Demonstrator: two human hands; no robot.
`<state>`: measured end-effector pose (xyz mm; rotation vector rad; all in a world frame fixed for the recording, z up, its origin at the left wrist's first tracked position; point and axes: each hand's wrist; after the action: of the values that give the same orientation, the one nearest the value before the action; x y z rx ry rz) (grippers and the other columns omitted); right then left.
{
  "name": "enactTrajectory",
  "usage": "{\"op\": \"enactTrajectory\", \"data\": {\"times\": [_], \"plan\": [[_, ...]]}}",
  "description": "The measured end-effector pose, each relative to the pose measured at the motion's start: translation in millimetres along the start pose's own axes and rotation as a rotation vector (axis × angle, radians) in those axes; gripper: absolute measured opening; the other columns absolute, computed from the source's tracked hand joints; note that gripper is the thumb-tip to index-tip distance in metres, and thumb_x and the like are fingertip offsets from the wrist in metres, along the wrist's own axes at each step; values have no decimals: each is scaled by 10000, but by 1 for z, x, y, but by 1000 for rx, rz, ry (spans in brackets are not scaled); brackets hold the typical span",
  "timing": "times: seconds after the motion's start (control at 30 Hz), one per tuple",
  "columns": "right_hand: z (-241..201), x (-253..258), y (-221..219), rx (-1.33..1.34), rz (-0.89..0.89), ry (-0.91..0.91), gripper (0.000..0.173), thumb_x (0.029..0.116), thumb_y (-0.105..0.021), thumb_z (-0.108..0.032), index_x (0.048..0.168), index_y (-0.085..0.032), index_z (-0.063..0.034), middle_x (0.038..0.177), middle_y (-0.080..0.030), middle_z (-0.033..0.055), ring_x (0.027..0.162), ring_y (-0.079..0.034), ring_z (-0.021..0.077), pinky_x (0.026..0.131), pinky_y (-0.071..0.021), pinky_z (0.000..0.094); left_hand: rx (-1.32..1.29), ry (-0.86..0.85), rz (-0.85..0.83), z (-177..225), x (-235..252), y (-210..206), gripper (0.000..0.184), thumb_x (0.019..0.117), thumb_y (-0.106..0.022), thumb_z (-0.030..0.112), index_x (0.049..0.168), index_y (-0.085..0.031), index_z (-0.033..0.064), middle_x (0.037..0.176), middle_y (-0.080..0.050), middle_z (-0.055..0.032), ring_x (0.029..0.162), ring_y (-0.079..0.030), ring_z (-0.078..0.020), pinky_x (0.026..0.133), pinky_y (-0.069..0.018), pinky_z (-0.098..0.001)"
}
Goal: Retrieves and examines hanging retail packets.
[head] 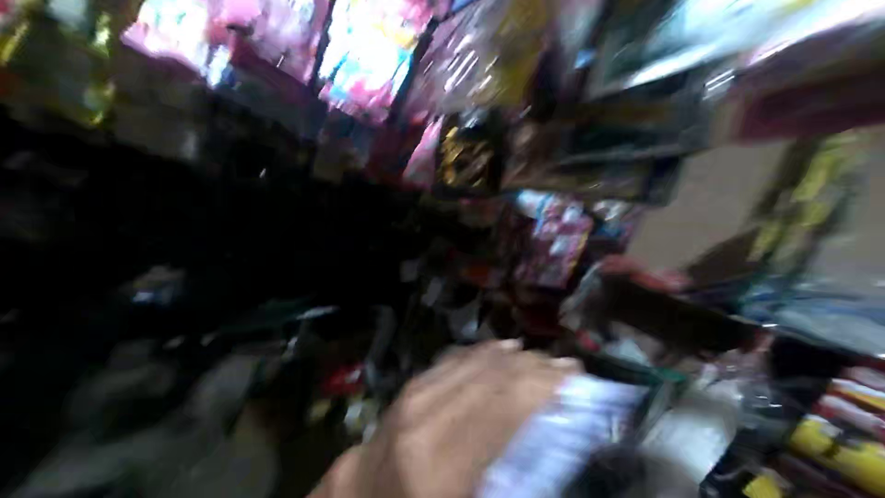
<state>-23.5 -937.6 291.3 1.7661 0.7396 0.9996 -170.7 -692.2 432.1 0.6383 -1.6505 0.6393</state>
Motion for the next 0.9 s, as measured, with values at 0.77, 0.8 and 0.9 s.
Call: {"op": "enactTrajectory", "data": {"times": [0.77,0.8,0.9], "plan": [[-106,174,-199,461,-266,1197,296,1048,-531,-213,1318,-610,-304,1438,-575,54,1435,-442,288,1178,-399,436,581,1285,666,80,-267,201,342,894,-716,13,1228,-654,39,1080,-740,5,952,-710,-80,859,-619,-293],[-106,176,-211,466,-229,1244,294,1048,-542,-214,1327,-600,-287,1440,-568,67,1431,-447,292,1176,-402,434,620,1209,650,82,-259,202,325,897,-709,11,1214,-657,60,1078,-741,21,945,-710,-75,854,-620,-288],[-114,187,-227,471,-213,1323,304,1041,-546,-192,1324,-618,-275,1454,-579,77,1423,-469,296,1158,-424,426,695,1058,457,88,-231,204,290,924,-686,28,1202,-659,106,1072,-727,57,868,-690,-28,764,-614,-233]]}}
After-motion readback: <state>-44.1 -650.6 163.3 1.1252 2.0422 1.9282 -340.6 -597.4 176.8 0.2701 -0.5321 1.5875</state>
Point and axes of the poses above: each hand's wrist, its own x-axis towards the middle knuckle, its own y-axis out of the back of the hand, z = x × y
